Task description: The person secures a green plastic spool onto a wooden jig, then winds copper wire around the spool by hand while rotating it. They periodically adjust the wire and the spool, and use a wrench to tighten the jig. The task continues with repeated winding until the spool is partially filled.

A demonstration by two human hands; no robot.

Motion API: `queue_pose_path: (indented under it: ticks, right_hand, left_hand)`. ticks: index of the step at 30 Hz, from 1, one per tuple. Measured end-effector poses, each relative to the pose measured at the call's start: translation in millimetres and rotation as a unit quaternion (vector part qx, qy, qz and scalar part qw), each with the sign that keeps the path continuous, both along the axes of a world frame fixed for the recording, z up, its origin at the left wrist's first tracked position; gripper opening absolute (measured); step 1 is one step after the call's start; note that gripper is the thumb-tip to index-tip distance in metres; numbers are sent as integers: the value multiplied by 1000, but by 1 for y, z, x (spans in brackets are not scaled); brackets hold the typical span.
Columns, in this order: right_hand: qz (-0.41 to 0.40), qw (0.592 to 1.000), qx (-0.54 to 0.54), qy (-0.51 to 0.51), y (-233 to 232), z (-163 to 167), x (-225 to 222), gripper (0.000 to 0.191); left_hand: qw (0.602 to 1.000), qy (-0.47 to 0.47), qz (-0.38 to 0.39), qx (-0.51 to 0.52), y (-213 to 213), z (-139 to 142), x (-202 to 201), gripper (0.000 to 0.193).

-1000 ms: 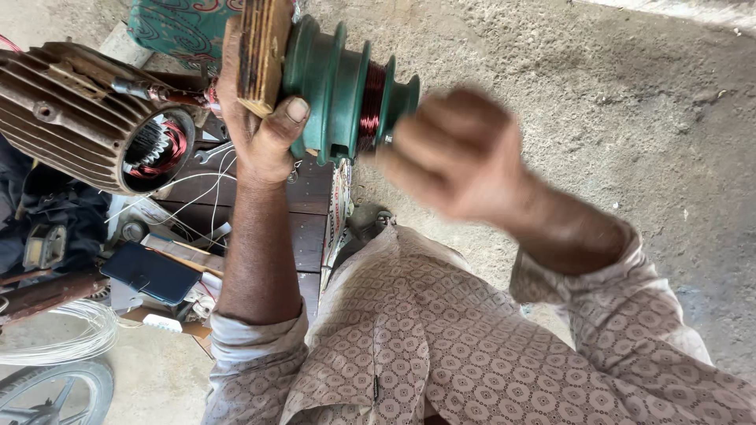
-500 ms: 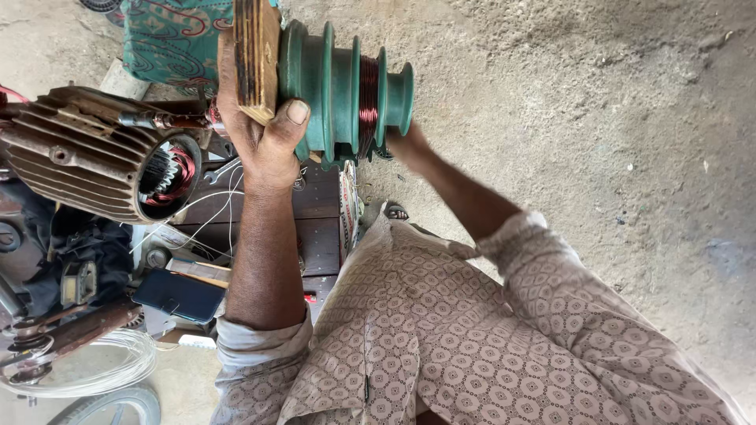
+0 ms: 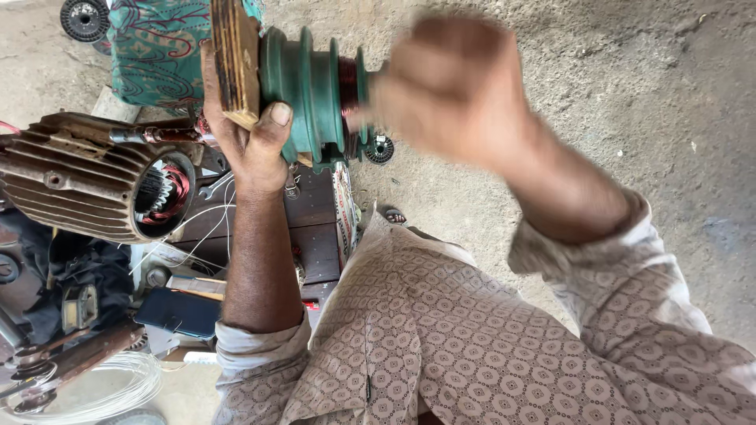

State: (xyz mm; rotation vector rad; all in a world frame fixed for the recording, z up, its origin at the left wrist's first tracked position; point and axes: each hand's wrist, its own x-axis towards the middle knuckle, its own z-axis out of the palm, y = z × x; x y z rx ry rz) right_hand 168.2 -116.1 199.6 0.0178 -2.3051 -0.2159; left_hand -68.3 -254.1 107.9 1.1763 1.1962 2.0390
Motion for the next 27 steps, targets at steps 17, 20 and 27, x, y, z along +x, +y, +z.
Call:
queue_pose_path:
  ticks: [17,20,27]
  right_hand:
    - [-35,816,-562,-132,-95,-251,-12,34]
    - [33,934,-338,-115,-94,-170,1,28]
    - [38,999,23,15,16,9,6,32]
  left_hand:
    - [1000,25,-10,6,1,3,3,94]
    - [1000,15,-10,-2,1,1,2,96]
    - [1000,18,-3,4,-2,-5,0,95]
